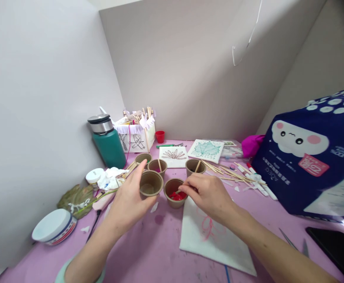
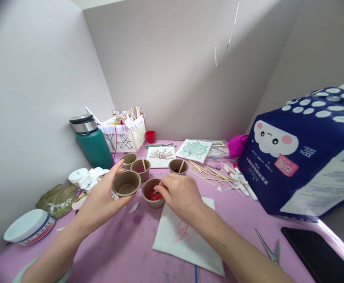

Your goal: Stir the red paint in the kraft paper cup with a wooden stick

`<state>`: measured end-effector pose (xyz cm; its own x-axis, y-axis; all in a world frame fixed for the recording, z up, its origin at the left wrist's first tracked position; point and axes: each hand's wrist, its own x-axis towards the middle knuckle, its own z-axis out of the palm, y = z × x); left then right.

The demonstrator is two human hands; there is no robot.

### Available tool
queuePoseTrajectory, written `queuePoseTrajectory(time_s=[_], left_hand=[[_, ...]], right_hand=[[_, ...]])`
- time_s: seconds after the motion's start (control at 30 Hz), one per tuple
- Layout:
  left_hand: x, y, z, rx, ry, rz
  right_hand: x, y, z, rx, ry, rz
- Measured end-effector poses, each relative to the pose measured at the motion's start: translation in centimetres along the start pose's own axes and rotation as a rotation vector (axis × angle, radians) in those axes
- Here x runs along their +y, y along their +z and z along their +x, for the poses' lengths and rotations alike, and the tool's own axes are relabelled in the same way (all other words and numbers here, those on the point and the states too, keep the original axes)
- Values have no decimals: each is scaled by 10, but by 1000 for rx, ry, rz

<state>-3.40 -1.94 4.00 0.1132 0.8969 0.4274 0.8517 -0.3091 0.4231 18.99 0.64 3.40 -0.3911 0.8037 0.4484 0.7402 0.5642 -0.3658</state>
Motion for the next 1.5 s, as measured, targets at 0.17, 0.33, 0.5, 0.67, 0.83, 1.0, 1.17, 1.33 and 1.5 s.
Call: queuePoseTrajectory(time_s=[0.17, 0.33, 0.5, 0.67, 0.83, 1.0, 1.17, 1.33, 1.5], left_hand=[[-9, 9, -4, -7, -47, -4], [-20, 21, 1, 34, -65, 0], [-33, 20, -1, 7, 5, 69], [-7, 6, -18, 161, 77, 194], [21, 35, -24, -182, -25, -134], [21, 72, -10, -156, -140, -338], [26, 77, -4, -139, -113, -399], [27, 71, -7, 37, 114, -426], [23, 69, -7, 103, 176, -480]], right_hand=[[1, 1, 0, -5, 2, -7], [-1, 0, 0, -8, 14, -3], [1, 1, 0, -27, 19, -22], [4, 3, -1, -47, 16, -57], [4, 2, -1, -53, -4, -32], [2, -1, 0, -82, 24, -40], [-1, -5, 0, -109, 11, -101], [-7, -10, -5, -25, -76, -351], [-17, -9, -11, 81, -195, -294]])
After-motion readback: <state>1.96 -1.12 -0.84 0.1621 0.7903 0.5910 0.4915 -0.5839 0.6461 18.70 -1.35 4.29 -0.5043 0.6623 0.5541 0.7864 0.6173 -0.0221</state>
